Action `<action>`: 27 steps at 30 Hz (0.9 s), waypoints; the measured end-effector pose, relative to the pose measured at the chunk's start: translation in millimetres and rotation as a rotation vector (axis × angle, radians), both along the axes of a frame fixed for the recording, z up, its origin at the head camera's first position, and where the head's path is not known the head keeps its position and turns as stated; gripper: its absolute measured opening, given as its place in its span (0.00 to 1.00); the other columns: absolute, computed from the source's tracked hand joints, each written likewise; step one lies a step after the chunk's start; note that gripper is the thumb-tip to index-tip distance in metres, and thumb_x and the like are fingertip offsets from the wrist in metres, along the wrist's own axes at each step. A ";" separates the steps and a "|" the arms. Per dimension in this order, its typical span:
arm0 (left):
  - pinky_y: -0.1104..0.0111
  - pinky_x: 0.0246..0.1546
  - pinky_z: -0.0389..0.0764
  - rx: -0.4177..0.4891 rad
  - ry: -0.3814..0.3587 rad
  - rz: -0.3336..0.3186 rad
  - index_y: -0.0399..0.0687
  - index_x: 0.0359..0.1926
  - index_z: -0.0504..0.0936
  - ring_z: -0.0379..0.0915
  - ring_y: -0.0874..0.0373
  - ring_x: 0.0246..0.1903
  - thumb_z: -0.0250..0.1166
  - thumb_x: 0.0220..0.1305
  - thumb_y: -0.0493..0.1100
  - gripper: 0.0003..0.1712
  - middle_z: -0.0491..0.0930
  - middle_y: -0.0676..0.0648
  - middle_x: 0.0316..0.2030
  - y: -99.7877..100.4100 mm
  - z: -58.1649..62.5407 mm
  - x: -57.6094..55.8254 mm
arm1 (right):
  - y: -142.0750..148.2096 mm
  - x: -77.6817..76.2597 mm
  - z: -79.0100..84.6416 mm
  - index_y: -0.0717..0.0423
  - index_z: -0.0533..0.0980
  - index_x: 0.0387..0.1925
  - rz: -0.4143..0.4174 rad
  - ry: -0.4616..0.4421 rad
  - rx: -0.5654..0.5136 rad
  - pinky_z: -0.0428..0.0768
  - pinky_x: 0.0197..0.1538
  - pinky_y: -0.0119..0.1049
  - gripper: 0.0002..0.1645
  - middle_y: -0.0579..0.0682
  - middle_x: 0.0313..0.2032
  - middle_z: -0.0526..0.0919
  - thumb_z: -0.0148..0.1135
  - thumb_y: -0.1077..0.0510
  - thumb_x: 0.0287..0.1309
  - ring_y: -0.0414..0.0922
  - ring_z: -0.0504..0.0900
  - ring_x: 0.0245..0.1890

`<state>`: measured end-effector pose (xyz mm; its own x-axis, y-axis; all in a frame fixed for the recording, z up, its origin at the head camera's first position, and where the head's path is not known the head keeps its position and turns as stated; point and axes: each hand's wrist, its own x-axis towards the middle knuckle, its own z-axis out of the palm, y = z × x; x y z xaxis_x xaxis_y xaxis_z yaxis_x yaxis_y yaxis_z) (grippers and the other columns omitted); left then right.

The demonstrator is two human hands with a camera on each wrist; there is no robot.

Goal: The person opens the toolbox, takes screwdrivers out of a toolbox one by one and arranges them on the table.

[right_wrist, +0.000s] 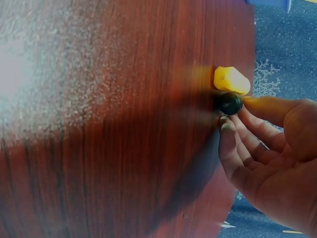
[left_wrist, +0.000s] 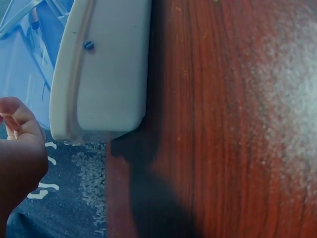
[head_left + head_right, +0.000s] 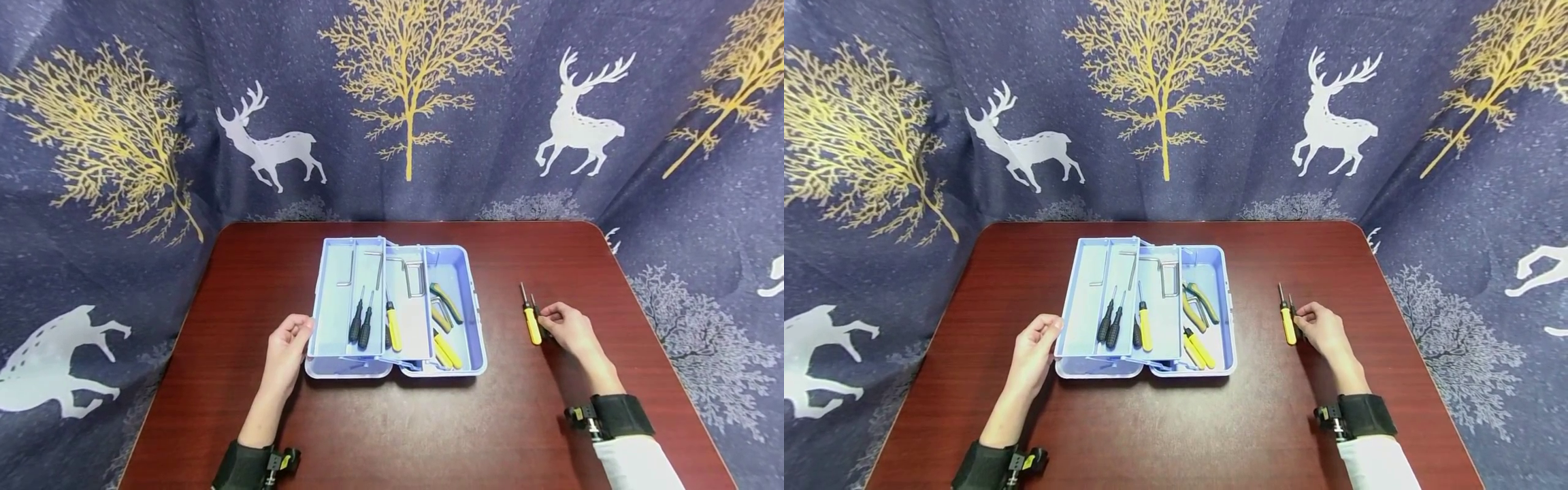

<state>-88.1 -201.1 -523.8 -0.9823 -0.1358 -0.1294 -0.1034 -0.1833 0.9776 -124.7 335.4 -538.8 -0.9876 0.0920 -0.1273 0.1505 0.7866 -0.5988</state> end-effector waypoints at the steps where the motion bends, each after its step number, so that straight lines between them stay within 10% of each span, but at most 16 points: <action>1: 0.73 0.28 0.81 0.000 -0.001 0.000 0.39 0.39 0.79 0.79 0.64 0.28 0.57 0.76 0.33 0.06 0.82 0.54 0.27 0.1 0.4 0.0 | -0.1 0.3 -0.1 0.68 0.79 0.43 0.004 0.002 0.002 0.78 0.31 0.33 0.13 0.64 0.37 0.88 0.65 0.59 0.67 0.49 0.87 0.34; 17: 0.73 0.28 0.81 -0.015 0.010 0.005 0.35 0.40 0.78 0.78 0.64 0.28 0.58 0.77 0.33 0.06 0.81 0.54 0.27 -1.1 0.3 1.3 | -0.6 2.6 4.3 0.68 0.79 0.45 0.001 -0.019 0.001 0.78 0.31 0.36 0.15 0.64 0.36 0.88 0.63 0.57 0.70 0.47 0.86 0.33; 27: 0.73 0.26 0.80 -0.005 0.004 -0.001 0.32 0.42 0.78 0.79 0.64 0.27 0.58 0.76 0.33 0.06 0.82 0.54 0.27 -2.0 1.6 1.2 | -26.3 -2.8 24.5 0.68 0.78 0.47 -0.177 0.064 0.055 0.79 0.39 0.47 0.16 0.66 0.40 0.87 0.59 0.57 0.70 0.62 0.85 0.41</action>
